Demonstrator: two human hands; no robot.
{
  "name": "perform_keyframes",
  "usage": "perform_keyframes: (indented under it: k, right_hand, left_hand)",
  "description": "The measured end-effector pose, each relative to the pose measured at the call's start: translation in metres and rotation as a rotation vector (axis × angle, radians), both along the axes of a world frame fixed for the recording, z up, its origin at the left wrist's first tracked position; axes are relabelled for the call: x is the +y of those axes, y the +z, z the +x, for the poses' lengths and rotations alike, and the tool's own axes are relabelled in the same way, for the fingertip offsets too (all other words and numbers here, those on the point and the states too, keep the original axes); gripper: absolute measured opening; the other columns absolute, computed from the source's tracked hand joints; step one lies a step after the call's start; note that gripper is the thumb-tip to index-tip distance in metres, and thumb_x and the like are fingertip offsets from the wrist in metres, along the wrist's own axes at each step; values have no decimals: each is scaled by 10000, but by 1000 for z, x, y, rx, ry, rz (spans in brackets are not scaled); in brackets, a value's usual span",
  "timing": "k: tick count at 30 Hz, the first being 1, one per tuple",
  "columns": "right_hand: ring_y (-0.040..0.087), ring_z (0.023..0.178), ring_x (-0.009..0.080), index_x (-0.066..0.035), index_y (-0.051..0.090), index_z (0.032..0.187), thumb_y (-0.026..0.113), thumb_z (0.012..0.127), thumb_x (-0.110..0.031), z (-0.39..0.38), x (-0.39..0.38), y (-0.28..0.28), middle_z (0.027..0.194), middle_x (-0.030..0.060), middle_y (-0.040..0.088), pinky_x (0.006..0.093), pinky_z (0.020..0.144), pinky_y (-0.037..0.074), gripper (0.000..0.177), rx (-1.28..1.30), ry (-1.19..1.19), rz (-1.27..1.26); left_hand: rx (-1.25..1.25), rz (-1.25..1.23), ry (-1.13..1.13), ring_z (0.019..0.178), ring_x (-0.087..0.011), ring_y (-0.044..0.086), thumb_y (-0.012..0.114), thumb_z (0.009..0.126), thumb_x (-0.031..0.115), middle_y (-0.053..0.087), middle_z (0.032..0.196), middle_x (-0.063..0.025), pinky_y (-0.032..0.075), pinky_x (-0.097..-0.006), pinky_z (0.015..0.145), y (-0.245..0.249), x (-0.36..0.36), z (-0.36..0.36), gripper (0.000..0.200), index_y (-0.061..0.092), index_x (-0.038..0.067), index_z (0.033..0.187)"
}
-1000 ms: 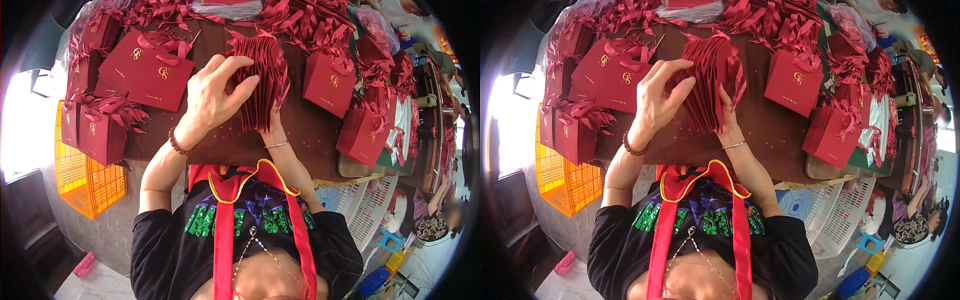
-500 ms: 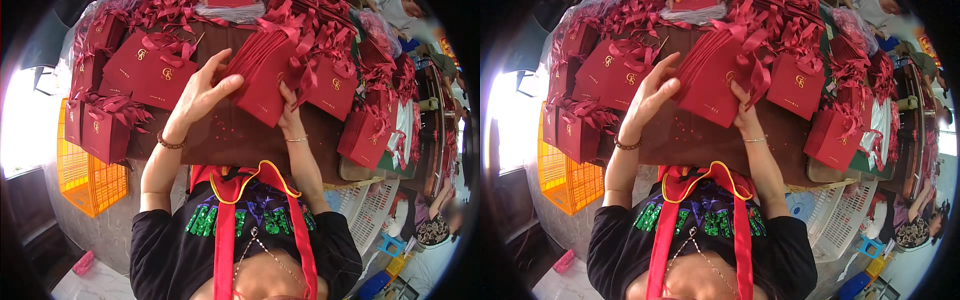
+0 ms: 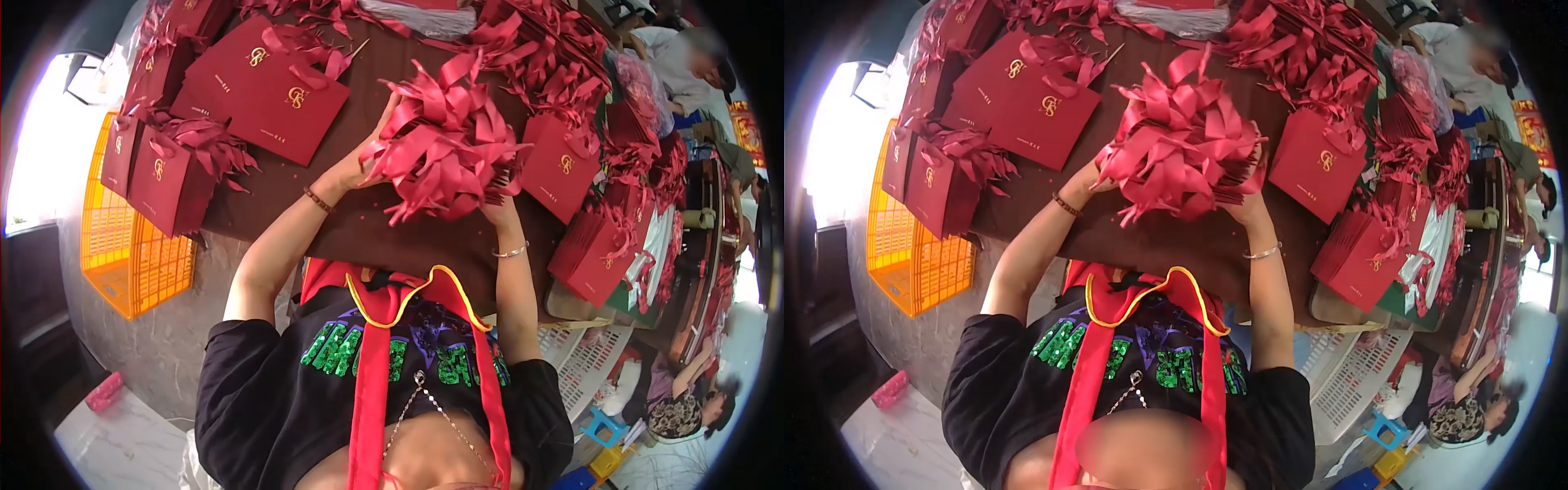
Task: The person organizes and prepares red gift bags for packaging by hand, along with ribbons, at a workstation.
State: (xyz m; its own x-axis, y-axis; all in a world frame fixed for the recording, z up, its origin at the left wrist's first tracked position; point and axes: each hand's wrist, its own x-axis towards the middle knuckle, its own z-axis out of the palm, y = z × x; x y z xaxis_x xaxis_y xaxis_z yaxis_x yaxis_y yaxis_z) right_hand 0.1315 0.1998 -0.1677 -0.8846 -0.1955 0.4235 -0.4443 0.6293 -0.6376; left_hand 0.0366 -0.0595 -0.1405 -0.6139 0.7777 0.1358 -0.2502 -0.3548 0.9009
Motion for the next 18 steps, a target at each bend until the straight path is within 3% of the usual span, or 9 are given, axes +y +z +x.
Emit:
perform_keyframes:
  k: [2,4,5,8,10,12,14,15,18]
  right_hand:
    - [530,1008,190,-49,316,1348,819,562,-66,3,-9,21,1167,72,515,347,938,398,934,-133,85,-101]
    - [523,1052,211,-99,61,1426,837,529,-79,5,-28,59,1266,104,448,350,971,380,1187,-244,-21,-705]
    - [502,1102,226,-162,-142,1409,850,492,-65,1,-19,68,1351,133,353,345,983,377,1355,-295,-61,-402]
    - [442,1177,239,-157,-137,1409,850,476,-44,5,-27,93,1393,142,285,363,996,363,1363,-222,-60,-243]
    - [412,1204,242,-138,-131,1408,848,475,-36,6,-36,103,1393,143,281,379,1014,334,1357,-279,-19,-488]
    - [381,1230,244,-119,-125,1408,846,474,-29,1,-43,97,1394,144,277,394,1032,304,1351,-319,20,-737]
    - [342,1259,250,-92,-108,1404,841,477,-12,-10,-41,69,1412,140,234,397,1063,239,1329,-222,-95,-712]
    - [331,1267,246,-89,-100,1401,843,475,-8,-12,-34,58,1420,138,204,380,1073,206,1325,-123,-243,-291]
    - [289,1290,240,-104,-113,1405,860,477,-82,-7,-31,73,1433,133,164,367,1074,201,1345,-122,-161,-195]
  left_hand:
    - [-135,69,-49,1327,-192,210,746,717,340,61,1488,-85,257,-355,1054,10,-4,-2,1160,-175,173,1401]
    - [60,67,-20,1330,-195,204,751,711,338,50,1491,-77,256,-353,1053,26,-4,1,1171,-183,167,1397]
    - [-71,65,-51,1342,-197,175,769,687,310,31,1493,-73,249,-361,1057,28,-5,2,1192,-173,163,1401]
    - [18,186,-65,1355,-195,127,784,663,297,-21,1495,-69,241,-372,1062,27,-4,-4,1207,-156,158,1406]
    - [706,31,113,1362,-203,87,778,666,292,-107,1490,-74,225,-382,1070,33,-4,-15,1183,-128,147,1413]
    - [177,319,-56,1361,-203,88,747,710,311,-55,1488,-91,269,-377,1052,41,-4,-3,1111,-88,141,1424]
    - [287,157,26,1309,-228,224,675,778,257,117,1448,-105,304,-372,1040,13,-2,-5,907,46,110,1414]
    - [407,-5,127,1257,-252,361,604,846,203,288,1408,-120,339,-366,1027,-1,-3,-10,712,179,79,1404]
    - [177,210,-63,1185,-256,449,492,909,157,401,1331,-118,387,-362,997,2,0,-20,484,306,66,1346]
